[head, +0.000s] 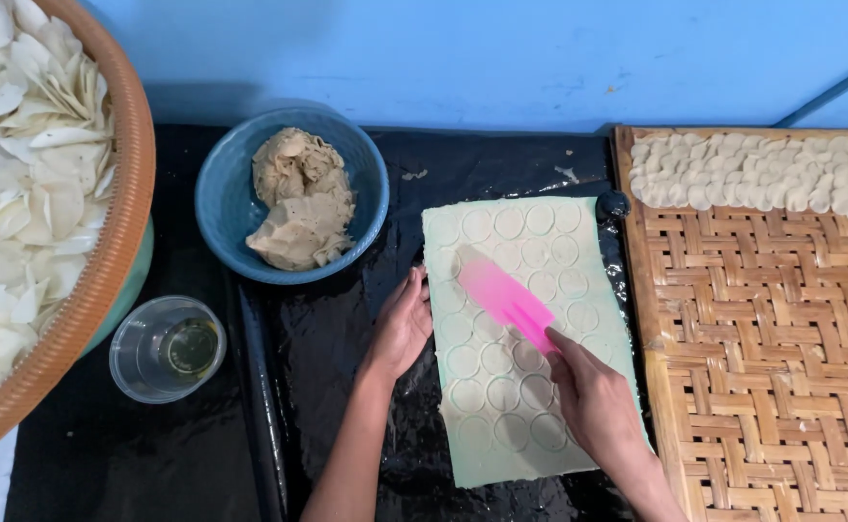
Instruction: Cutting small circular shapes from a sheet of dough and placing them onto a woven drying tray.
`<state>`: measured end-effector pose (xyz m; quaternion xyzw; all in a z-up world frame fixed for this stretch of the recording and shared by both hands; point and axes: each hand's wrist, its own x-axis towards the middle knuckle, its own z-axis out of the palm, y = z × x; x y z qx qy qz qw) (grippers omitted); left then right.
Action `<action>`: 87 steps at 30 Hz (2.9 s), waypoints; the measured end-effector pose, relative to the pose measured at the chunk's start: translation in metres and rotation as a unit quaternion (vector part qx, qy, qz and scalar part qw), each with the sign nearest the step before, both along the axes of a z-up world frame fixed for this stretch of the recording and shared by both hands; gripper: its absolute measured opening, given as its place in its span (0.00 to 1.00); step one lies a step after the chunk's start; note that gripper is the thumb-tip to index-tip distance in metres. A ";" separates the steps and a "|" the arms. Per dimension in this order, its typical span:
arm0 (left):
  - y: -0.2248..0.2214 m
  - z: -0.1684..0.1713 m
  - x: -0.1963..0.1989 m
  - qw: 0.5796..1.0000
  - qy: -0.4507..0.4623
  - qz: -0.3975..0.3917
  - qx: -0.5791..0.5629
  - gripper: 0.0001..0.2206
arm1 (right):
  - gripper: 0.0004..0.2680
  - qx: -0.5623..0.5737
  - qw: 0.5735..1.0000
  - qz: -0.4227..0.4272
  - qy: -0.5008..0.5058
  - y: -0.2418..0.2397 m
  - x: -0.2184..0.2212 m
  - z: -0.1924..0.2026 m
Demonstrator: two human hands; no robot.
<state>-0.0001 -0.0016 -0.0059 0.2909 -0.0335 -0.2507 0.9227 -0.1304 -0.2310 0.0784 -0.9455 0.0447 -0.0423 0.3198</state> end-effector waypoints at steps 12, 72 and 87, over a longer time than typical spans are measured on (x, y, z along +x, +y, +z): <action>0.000 0.004 0.000 1.000 -0.005 0.001 0.011 0.25 | 0.14 -0.080 0.996 -0.030 0.029 0.005 -0.007 0.005; -0.003 0.016 -0.003 0.994 -0.019 -0.006 0.107 0.26 | 0.13 0.138 0.952 -0.269 0.038 -0.133 -0.024 -0.021; -0.002 0.012 -0.004 0.994 -0.023 0.000 0.109 0.24 | 0.16 0.028 0.963 -0.268 0.006 -0.219 0.044 -0.054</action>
